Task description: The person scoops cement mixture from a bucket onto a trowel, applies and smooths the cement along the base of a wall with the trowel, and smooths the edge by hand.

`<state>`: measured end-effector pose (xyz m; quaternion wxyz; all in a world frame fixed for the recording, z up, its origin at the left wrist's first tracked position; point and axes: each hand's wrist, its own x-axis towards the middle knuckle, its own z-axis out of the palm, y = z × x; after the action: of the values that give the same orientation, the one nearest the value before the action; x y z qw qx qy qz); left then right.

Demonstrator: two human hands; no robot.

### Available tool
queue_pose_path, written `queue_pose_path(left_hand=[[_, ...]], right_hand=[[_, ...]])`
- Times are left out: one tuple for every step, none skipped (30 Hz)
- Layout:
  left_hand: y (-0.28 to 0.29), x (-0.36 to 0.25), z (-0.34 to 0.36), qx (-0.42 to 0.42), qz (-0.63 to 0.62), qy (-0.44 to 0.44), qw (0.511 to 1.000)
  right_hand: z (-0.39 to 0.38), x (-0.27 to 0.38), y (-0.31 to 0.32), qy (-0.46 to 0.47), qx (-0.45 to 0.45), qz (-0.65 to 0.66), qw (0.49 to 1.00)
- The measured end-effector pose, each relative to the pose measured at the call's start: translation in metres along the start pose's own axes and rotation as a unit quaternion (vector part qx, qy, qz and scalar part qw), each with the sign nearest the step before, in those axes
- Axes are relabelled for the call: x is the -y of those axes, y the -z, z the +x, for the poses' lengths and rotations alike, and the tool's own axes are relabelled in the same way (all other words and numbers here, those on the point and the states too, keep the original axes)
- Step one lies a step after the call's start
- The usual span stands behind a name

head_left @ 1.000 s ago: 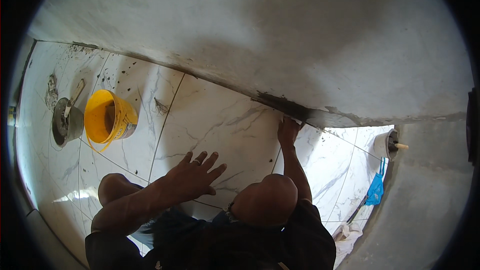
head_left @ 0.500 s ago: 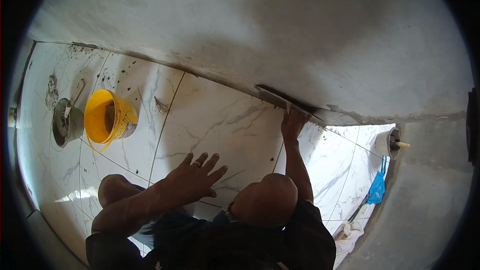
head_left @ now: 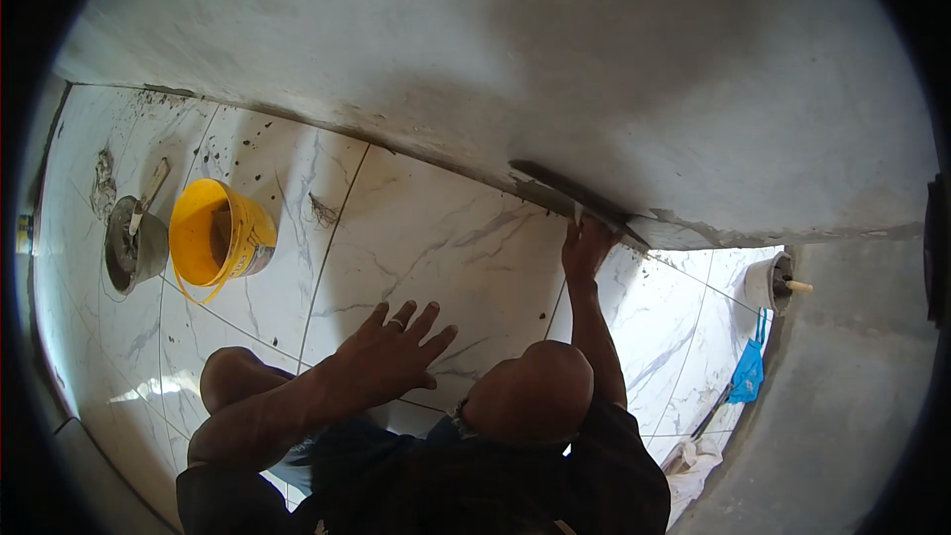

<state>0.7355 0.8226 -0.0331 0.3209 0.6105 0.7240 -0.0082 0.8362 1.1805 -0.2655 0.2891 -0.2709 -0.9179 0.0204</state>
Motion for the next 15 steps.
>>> queue_pose_path(left_hand=[[0.005,-0.001,0.004,-0.022,0.011,0.003,1.000],[0.008,0.001,0.009,-0.021,0.015,-0.006,1.000],[0.011,0.002,0.015,-0.033,-0.047,0.037,0.998],[0.015,0.002,0.020,-0.042,-0.107,0.078,0.990],[0.018,0.004,0.022,-0.037,-0.099,0.063,0.992],[0.019,0.009,0.023,-0.119,-0.171,0.088,0.974],[0.018,0.012,0.026,-0.197,-0.248,0.107,0.942],[0.016,0.019,0.031,-0.194,-0.372,0.118,0.900],[0.020,0.024,0.033,-0.190,-0.368,0.111,0.904],[0.025,0.025,0.037,-0.229,-0.516,0.108,0.818],[0.033,0.024,0.037,-0.261,-0.646,0.111,0.709],[0.040,0.024,0.038,-0.297,-0.664,0.116,0.676],[0.045,0.023,0.041,-0.328,-0.686,0.116,0.639],[0.050,0.026,0.041,-0.345,-0.707,0.082,0.612],[0.048,0.030,0.042,-0.344,-0.706,0.080,0.614]], right_hand=[[0.005,0.001,0.015,-0.004,-0.003,-0.008,1.000],[0.007,0.010,0.028,0.022,-0.017,0.073,0.997],[0.009,0.018,0.041,0.047,-0.032,0.153,0.987],[0.026,0.042,0.064,0.101,-0.025,0.172,0.980],[0.040,0.064,0.078,0.109,0.023,0.210,0.971],[0.054,0.086,0.092,0.114,0.072,0.247,0.960],[0.069,0.101,0.106,0.102,0.159,0.265,0.946],[0.085,0.122,0.113,0.144,0.134,0.298,0.934],[0.106,0.146,0.125,0.119,0.197,0.322,0.918],[0.119,0.163,0.133,0.090,0.259,0.342,0.899],[0.121,0.182,0.127,0.114,0.223,0.363,0.898],[0.125,0.199,0.120,0.142,0.186,0.382,0.894],[0.128,0.209,0.117,0.139,0.184,0.375,0.898],[0.128,0.221,0.116,0.140,0.215,0.372,0.892],[0.128,0.230,0.114,0.141,0.246,0.369,0.885]])
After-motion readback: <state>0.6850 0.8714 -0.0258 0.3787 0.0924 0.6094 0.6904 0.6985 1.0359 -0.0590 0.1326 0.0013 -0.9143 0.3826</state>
